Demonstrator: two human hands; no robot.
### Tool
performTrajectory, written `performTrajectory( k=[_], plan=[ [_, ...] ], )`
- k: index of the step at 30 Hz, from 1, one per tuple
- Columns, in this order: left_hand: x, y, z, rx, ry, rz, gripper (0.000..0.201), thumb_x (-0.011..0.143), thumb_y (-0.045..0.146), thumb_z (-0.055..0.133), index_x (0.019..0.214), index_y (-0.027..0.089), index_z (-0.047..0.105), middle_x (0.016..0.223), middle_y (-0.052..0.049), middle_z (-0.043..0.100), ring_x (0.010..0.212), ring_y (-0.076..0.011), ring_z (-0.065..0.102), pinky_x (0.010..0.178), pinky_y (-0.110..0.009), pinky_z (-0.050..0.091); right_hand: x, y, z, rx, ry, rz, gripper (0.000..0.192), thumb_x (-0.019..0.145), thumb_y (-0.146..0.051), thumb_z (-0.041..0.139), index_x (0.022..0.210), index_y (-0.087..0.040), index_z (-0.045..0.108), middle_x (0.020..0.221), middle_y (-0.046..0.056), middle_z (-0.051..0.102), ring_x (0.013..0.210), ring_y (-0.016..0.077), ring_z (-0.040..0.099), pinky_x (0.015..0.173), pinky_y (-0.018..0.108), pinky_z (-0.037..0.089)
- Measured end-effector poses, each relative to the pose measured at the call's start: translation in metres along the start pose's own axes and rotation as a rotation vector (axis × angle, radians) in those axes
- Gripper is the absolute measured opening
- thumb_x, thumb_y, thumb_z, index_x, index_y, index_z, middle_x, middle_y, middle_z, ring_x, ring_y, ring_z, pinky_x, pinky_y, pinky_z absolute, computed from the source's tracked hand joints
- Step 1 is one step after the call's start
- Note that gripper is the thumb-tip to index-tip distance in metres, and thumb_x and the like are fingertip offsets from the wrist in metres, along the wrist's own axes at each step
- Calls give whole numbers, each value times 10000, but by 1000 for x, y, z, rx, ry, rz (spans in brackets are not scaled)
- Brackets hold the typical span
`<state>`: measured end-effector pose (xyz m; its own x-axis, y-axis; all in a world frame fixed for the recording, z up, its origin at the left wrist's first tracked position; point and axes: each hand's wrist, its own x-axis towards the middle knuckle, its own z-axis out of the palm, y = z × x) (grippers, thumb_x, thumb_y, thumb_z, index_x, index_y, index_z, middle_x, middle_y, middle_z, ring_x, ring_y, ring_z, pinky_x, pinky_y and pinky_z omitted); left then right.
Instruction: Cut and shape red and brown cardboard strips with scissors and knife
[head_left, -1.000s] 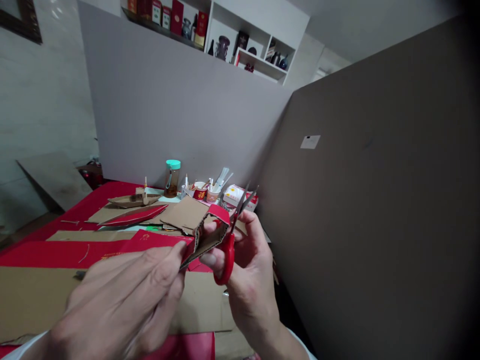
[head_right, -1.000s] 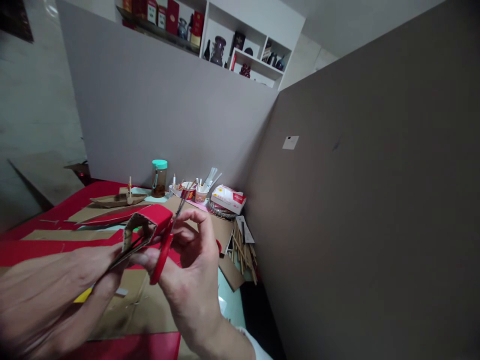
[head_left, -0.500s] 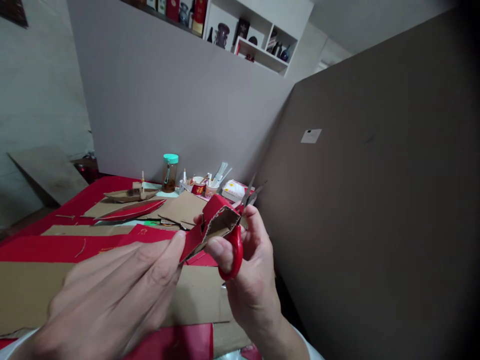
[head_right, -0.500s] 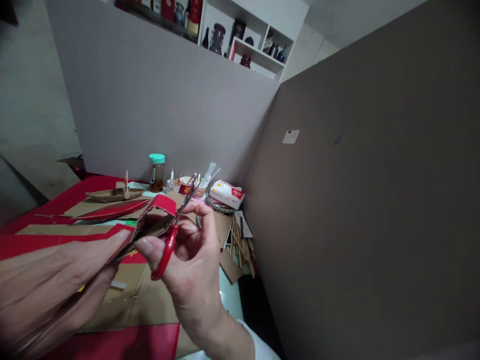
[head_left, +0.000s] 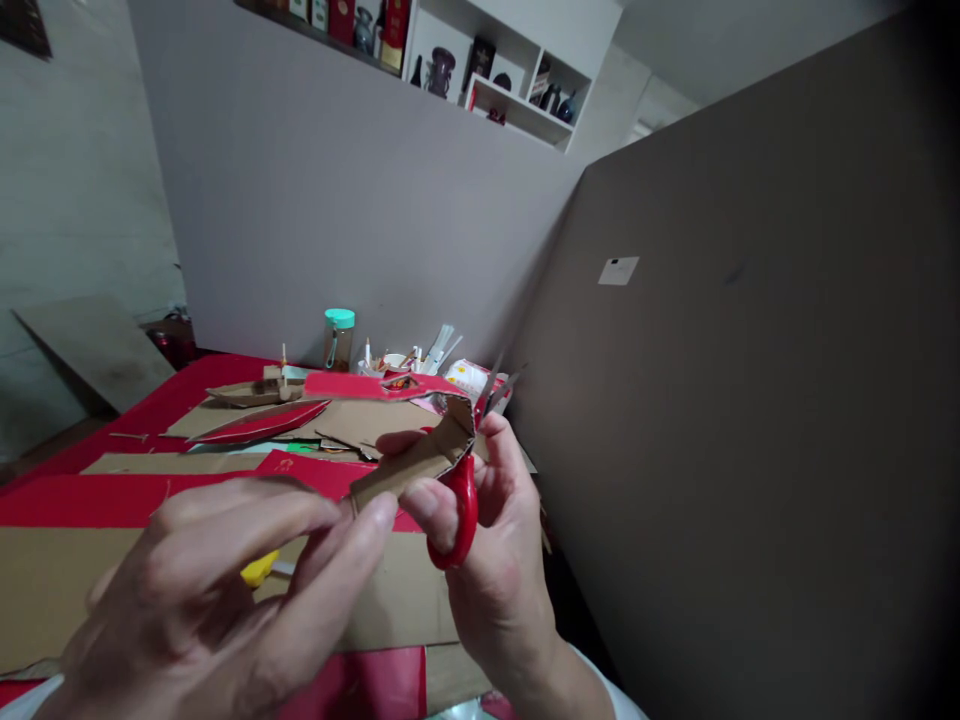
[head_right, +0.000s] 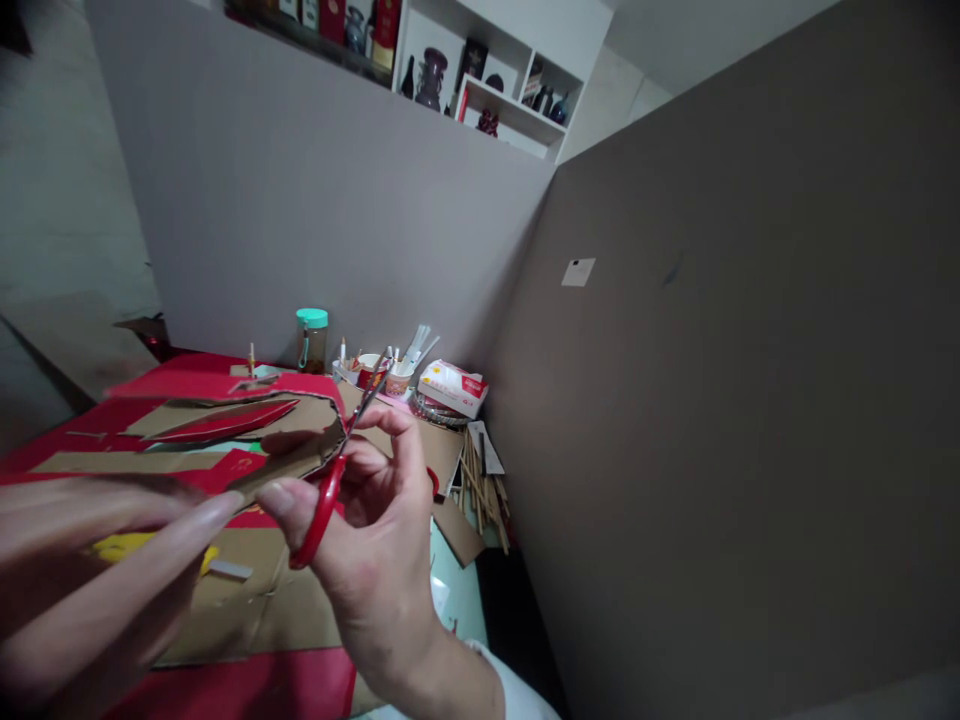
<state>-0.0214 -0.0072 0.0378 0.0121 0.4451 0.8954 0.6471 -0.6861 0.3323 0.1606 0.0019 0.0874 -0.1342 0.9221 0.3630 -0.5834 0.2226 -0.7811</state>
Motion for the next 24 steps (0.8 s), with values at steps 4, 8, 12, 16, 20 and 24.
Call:
performTrajectory(
  k=[4,8,12,16,20,24],
  plan=[
    [10,8,6,242,22,253,442,887,82,667,1227,353,746,1019,-23,796,915,-236,750,831,-363,571,-2,2,1,-130,81,-101,649,627,-128,986,1134,-275,607,993,4,784,897,177,750,837,283,623],
    [15,12,9,169,-114,352,440,857,17,673,1250,212,701,926,-12,807,797,-173,764,768,-269,555,-4,4,2,-236,148,-153,637,589,-138,1000,1073,-281,613,955,-20,703,855,156,672,762,254,596],
    [17,20,12,-151,-87,-26,263,931,116,642,1094,308,713,932,36,782,791,-141,747,734,-202,594,-4,-1,1,-277,115,-87,572,623,-143,984,1035,-266,606,850,-47,698,766,128,644,743,233,563],
    [22,24,10,-495,-245,-360,199,985,216,636,1038,363,759,834,58,768,630,-123,722,574,-160,601,-1,-8,-1,-242,77,-23,551,649,-122,964,1029,-256,588,712,-73,710,643,103,619,671,210,533],
    [27,23,7,-710,-343,-510,128,953,241,706,967,335,791,780,38,750,605,-144,733,577,-192,632,3,-12,-4,-207,76,-16,537,664,-107,952,1029,-254,587,697,-72,729,597,92,606,623,200,513],
    [29,23,6,-637,-336,-512,144,938,244,728,971,360,805,740,61,750,578,-127,722,556,-169,617,5,-13,-6,-189,86,-22,533,683,-125,948,1013,-264,554,688,-84,727,567,94,602,579,203,511]
  ],
)
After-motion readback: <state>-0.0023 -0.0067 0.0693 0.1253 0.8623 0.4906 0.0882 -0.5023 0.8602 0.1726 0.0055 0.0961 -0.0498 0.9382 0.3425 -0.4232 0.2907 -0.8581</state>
